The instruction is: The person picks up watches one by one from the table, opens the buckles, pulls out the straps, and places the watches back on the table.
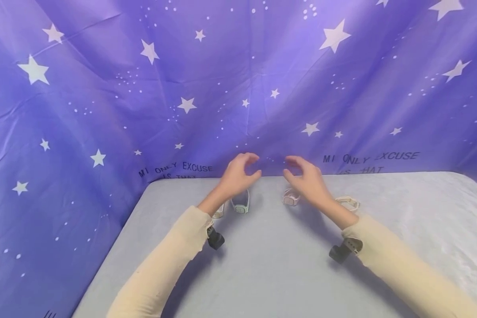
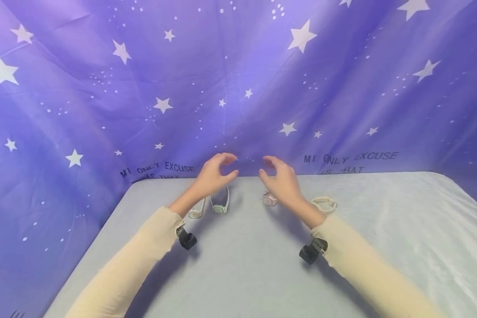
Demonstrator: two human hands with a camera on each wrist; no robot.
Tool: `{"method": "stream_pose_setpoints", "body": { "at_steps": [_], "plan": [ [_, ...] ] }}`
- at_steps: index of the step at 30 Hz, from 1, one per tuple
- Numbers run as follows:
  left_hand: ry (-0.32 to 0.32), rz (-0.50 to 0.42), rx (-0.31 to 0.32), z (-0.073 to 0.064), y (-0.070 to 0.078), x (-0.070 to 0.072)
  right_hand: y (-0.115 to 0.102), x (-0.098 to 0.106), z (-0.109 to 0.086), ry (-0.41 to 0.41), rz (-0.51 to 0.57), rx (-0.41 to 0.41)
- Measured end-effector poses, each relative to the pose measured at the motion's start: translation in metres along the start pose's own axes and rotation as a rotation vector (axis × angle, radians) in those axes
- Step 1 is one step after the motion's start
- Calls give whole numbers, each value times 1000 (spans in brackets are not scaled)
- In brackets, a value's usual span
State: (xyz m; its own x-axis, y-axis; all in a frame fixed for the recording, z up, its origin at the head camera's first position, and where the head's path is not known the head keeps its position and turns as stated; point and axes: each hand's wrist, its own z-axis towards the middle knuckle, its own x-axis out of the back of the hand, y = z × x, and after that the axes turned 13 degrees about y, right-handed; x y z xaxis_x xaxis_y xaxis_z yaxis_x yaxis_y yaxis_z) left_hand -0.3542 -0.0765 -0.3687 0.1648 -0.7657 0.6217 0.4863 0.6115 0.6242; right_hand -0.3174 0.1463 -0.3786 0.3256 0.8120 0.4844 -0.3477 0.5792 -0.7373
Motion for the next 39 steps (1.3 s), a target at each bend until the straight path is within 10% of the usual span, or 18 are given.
{"method": "stream_pose_setpoints", "body": {
  "at_steps": [17,39],
  "plan": [
    [-324,249,-261,-2,1,-56,51,15,-29,-232,-170,5],
    [-455,171,-189,4,-14,-90,79,7,-29,-296,-147,-13]
  ]
}}
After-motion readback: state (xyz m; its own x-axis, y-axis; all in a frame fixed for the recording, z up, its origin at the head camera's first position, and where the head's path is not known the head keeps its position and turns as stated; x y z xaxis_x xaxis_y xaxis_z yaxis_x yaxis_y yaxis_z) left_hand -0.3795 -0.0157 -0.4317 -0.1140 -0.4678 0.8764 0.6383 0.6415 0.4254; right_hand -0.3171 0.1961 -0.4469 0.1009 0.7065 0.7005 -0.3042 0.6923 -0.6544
